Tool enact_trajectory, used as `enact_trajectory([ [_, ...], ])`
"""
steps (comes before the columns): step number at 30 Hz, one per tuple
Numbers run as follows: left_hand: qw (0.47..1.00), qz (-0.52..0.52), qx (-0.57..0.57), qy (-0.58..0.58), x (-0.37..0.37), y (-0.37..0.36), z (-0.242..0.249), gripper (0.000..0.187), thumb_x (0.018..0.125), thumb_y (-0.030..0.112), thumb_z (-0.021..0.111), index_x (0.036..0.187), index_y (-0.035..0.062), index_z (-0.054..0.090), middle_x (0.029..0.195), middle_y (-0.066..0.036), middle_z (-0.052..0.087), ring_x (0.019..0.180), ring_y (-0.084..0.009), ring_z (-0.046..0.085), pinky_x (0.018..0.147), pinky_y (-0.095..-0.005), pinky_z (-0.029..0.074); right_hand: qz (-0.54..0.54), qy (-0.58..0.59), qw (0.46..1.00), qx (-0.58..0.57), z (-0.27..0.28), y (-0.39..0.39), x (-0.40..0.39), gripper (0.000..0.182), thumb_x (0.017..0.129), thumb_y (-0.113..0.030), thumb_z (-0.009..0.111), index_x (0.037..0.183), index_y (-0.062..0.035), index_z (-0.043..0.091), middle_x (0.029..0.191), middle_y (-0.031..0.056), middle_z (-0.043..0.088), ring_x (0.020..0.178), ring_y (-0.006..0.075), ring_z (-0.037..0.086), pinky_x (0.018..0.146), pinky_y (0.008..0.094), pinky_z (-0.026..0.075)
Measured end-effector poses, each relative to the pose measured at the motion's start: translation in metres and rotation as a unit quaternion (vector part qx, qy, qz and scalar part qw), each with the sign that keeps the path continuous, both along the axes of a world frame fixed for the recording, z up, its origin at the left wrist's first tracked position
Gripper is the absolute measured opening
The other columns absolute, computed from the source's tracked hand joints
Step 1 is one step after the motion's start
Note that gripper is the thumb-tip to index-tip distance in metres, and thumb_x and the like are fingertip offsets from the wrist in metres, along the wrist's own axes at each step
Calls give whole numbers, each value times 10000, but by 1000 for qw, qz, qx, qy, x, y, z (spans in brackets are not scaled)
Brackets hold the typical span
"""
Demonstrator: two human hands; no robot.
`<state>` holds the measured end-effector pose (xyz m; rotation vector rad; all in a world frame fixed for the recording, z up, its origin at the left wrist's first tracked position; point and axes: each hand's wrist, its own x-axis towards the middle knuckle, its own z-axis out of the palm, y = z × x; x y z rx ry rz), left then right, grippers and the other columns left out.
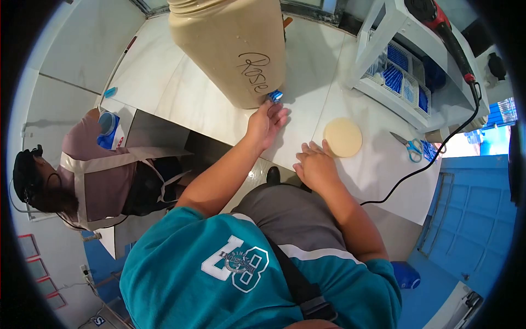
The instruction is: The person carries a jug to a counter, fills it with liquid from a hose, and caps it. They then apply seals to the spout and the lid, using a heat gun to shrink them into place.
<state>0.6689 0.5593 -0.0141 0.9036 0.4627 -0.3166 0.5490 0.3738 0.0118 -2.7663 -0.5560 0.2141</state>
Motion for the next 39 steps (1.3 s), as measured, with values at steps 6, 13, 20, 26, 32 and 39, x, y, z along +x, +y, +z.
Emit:
enact_trajectory([
  [6,988,51,-129,60,20,-10,-11,344,1118,285,367,1297,26,506,1207,-98,612,1120,-235,633,880,-352,563,-2,10,1000,1,1,-2,0,303,926,-299,665,1132,-89,739,1382,141,630,1362,319,522,1209,565,252],
  [13,988,62,-117,81,22,-11,-22,285,1104,227,424,1193,18,597,1012,-51,656,920,-153,677,697,-258,563,2,13,1000,7,1,-4,-2,308,932,-299,658,1149,-94,733,1395,147,620,1378,313,509,1215,554,246],
  [20,989,56,-111,75,20,-9,-22,304,1111,248,417,1206,15,588,1012,-53,673,870,-142,675,702,-263,549,-1,15,1000,10,-2,-5,-4,313,940,-300,646,1159,-91,723,1416,151,606,1399,316,491,1228,569,207],
  [26,991,58,-93,74,20,-8,-19,315,1113,252,412,1212,11,589,1019,-46,685,875,-144,676,718,-266,559,-3,12,1000,15,-5,-5,-4,306,947,-300,636,1144,-85,728,1406,156,612,1393,322,496,1237,588,156],
  [32,995,48,-49,66,17,-10,-13,309,1111,248,409,1250,14,555,1118,-71,675,963,-190,670,758,-291,567,-4,13,1000,18,-4,-4,-3,303,950,-300,633,1135,-81,732,1404,156,615,1393,321,497,1242,578,148],
  [39,999,4,36,20,5,-7,-3,271,1106,236,395,1268,49,506,1200,-79,627,987,-198,656,804,-328,567,-2,4,1000,21,-4,-4,-1,309,924,-306,655,1109,-75,742,1378,165,631,1378,327,511,1239,574,162],
])
